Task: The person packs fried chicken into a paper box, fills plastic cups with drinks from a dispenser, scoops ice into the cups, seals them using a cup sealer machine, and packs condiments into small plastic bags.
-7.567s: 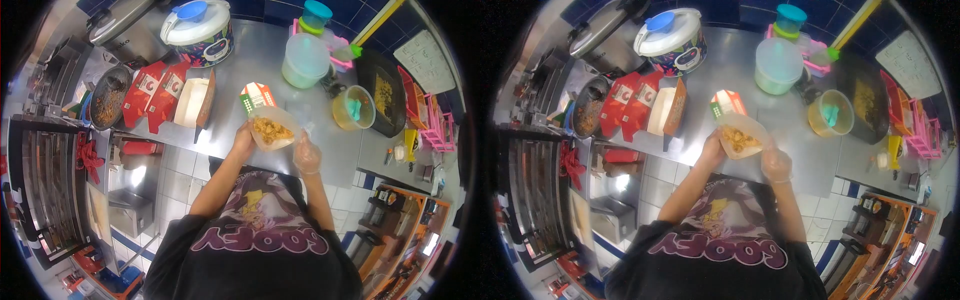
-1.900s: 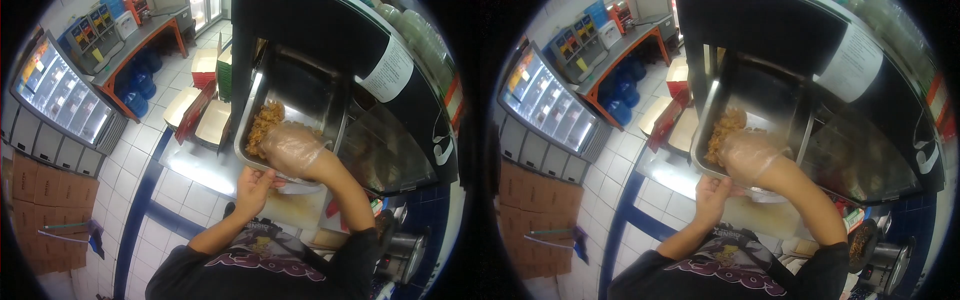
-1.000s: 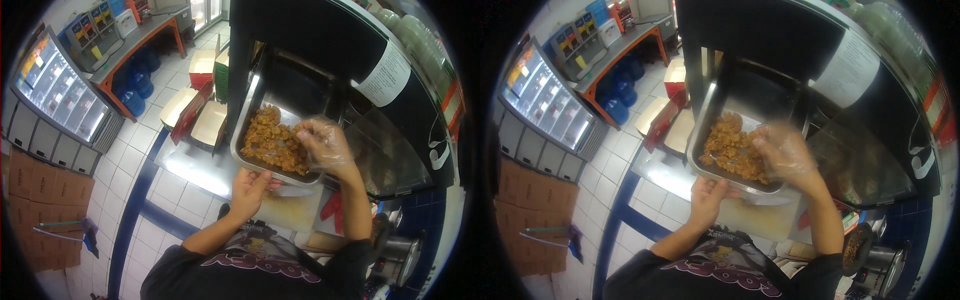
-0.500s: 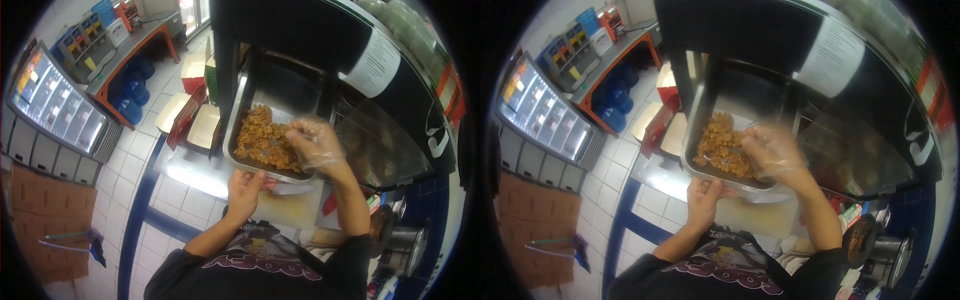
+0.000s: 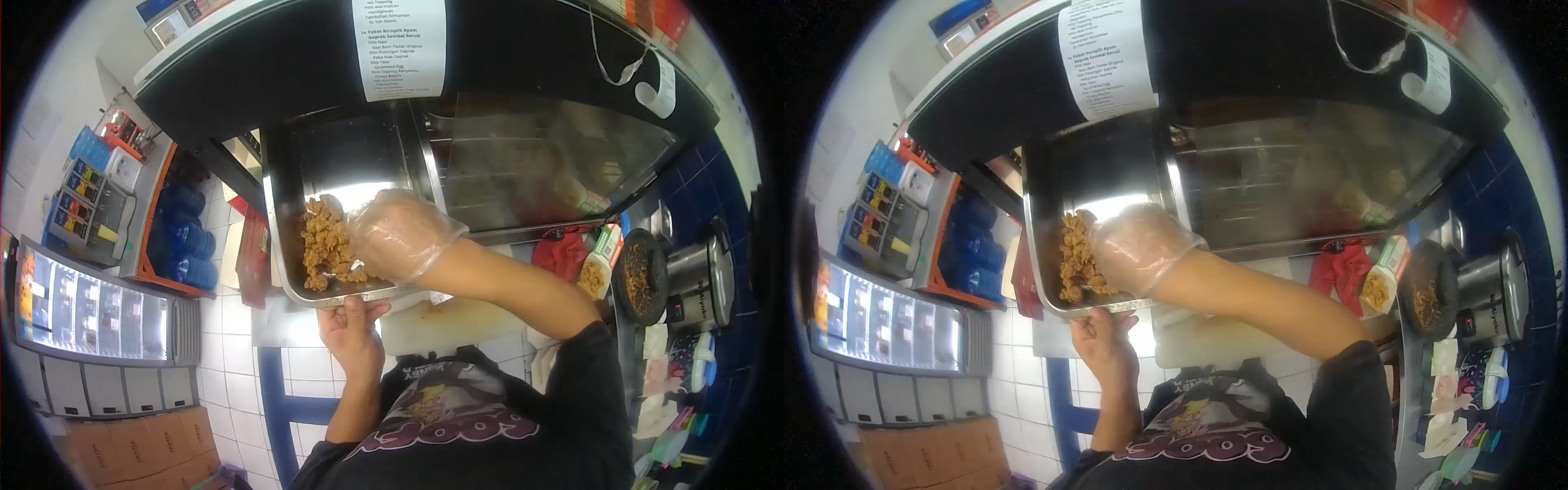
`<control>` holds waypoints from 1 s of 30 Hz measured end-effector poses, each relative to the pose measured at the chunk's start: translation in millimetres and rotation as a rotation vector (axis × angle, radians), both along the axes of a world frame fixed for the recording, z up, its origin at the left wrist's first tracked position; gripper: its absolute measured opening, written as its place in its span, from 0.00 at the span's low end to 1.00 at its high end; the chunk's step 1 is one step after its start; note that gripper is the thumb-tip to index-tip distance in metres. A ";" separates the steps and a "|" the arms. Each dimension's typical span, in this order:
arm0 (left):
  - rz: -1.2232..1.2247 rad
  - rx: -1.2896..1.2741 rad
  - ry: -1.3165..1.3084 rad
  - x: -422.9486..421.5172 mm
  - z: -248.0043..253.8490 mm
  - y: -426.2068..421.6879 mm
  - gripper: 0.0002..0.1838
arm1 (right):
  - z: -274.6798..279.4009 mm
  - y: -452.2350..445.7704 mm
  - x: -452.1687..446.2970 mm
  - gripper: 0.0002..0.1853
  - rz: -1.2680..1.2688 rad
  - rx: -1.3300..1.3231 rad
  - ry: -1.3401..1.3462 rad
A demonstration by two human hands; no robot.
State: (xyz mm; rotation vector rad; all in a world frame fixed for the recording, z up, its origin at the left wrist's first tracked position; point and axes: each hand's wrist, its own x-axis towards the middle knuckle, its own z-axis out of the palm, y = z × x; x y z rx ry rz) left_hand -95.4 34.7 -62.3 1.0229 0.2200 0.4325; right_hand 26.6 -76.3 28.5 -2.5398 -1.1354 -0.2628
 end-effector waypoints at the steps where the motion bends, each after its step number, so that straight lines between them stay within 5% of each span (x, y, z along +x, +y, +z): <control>1: 0.002 -0.003 -0.023 0.5 -1.1 0.0 0.18 | 2.0 -1.0 0.2 0.06 0.009 -0.033 -0.015; 7: 0.056 0.057 -0.044 0.0 2.3 -2.5 0.20 | -7.5 -10.1 -4.8 0.07 0.142 0.258 -0.245; 11: 0.110 0.070 -0.097 -2.3 -20.6 13.5 0.19 | 3.2 1.1 -10.4 0.12 0.021 0.305 -0.106; 12: 0.207 0.344 -0.091 -0.1 -39.0 27.4 0.20 | 10.3 -11.0 -13.4 0.10 0.107 0.322 -0.087; 17: 0.208 0.200 -0.191 29.9 17.5 10.2 0.21 | 6.4 -83.9 -43.7 0.06 0.093 0.518 -0.425; 22: 0.221 0.254 -0.157 36.5 40.3 -4.1 0.24 | -129.8 -236.7 -84.2 0.10 -0.356 0.806 0.105; 25: 0.159 0.349 -0.111 49.3 21.8 9.8 0.33 | -221.8 -363.9 -128.0 0.08 -0.875 0.239 0.060; 27: 0.200 0.347 -0.069 46.1 27.0 -12.1 0.34 | -280.6 -432.4 -148.9 0.07 -1.225 0.458 0.258; 28: 0.269 0.383 -0.078 45.1 34.4 -31.6 0.35 | -280.2 -457.4 -155.7 0.07 -1.275 0.168 0.166; 30: 0.337 0.421 -0.093 47.1 32.8 -37.7 0.34 | -319.0 -504.5 -156.3 0.08 -1.221 0.122 0.217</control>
